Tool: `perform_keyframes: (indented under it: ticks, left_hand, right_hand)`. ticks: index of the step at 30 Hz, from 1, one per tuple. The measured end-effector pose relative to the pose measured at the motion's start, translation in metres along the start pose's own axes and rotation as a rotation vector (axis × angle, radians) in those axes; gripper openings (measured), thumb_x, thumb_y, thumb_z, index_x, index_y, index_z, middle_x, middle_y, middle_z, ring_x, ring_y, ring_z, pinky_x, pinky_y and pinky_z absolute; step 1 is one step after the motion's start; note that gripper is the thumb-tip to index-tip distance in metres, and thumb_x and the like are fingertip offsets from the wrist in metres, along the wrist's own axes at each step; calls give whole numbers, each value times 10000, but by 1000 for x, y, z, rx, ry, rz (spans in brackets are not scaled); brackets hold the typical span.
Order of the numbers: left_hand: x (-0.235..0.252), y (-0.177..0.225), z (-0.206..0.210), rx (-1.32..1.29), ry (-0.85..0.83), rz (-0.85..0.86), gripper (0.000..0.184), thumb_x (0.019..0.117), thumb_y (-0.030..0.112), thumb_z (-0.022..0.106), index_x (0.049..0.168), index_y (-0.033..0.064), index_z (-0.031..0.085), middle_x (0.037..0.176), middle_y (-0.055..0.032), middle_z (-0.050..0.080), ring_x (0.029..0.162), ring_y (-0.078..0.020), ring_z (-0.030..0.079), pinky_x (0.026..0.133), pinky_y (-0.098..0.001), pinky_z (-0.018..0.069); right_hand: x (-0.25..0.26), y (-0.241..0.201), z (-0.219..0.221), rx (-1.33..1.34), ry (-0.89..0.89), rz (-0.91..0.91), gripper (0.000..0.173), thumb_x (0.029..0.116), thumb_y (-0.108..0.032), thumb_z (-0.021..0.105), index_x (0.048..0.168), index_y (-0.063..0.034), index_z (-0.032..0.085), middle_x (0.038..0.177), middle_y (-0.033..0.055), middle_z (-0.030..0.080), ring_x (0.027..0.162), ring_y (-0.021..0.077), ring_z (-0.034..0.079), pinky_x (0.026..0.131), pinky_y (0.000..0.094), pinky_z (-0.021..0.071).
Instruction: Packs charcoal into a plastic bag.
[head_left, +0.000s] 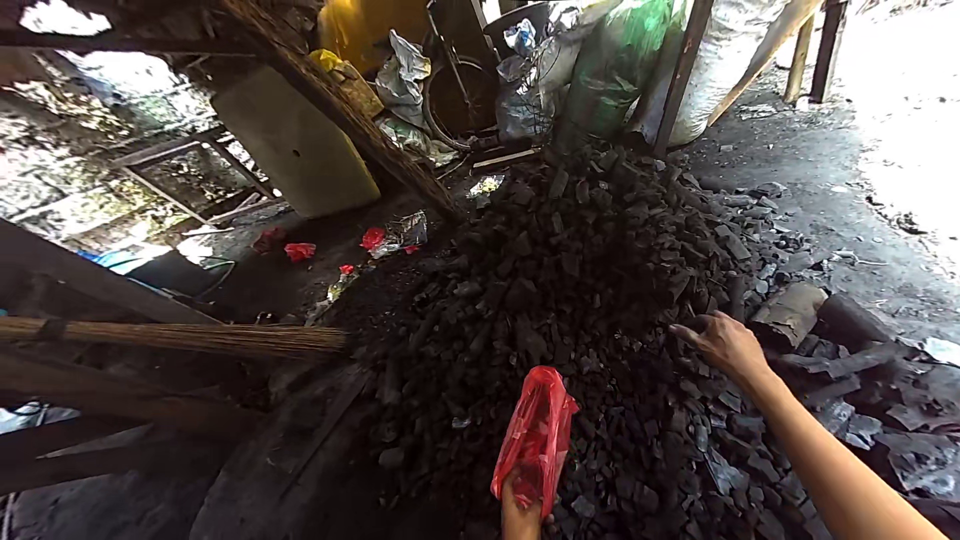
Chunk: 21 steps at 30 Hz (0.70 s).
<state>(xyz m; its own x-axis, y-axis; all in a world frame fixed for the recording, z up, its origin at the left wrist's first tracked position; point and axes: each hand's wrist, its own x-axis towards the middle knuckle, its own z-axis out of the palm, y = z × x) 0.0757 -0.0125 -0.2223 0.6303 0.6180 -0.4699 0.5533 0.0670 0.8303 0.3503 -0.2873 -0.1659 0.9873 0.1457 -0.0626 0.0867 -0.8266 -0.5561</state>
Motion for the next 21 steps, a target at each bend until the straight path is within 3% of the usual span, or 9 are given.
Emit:
perform_keyframes:
  ticks: [4,8,11,13,16,21]
  left_hand:
    - [-3,0,-3,-51,51,2,639,913,-146,558,1502,-48,329,1337,-306,486,880,-283,612,671,-392,542]
    - [0,-5,-6,-108,75,-6,639,920,-145,551,1508,-33,329,1363,-303,481,893,-292,617,667,-402,546]
    - [-1,-7,-8,-90,76,-4,653,909,-150,562,1508,-41,327,1350,-315,483,894,-303,618,674,-410,548]
    - [-3,-7,-11,-78,68,-6,654,912,-151,551,1513,-64,308,1370,-333,469,969,-331,613,747,-436,552]
    - [0,-11,-13,-81,84,7,626,914,-145,547,1493,-90,315,1323,-329,488,935,-302,608,736,-406,548]
    - [7,-16,-13,-97,89,-9,632,920,-131,554,1500,-92,306,1340,-335,483,946,-295,607,752,-406,550]
  right_hand:
    - [13,-16,31,10,-14,-42,355,1054,-269,586,1168,49,692,1260,293,623,1157,487,616,968,661,475]
    - [5,-7,50,14,-149,-202,350,997,-270,683,1230,-11,708,1300,255,617,1177,431,619,1008,608,484]
    - [-4,6,53,-51,-13,-124,262,1025,-154,616,1194,24,708,1302,279,612,1223,457,592,1039,606,469]
    - [0,11,55,-73,57,-70,249,1033,-103,579,1193,37,707,1334,299,590,1271,470,558,1066,607,445]
    - [13,14,70,-101,140,-58,272,1027,-146,609,1212,26,709,1376,316,564,1299,494,523,1052,649,407]
    - [26,-2,89,-96,302,13,357,955,-242,738,1116,76,708,1288,357,589,1247,552,521,990,711,388]
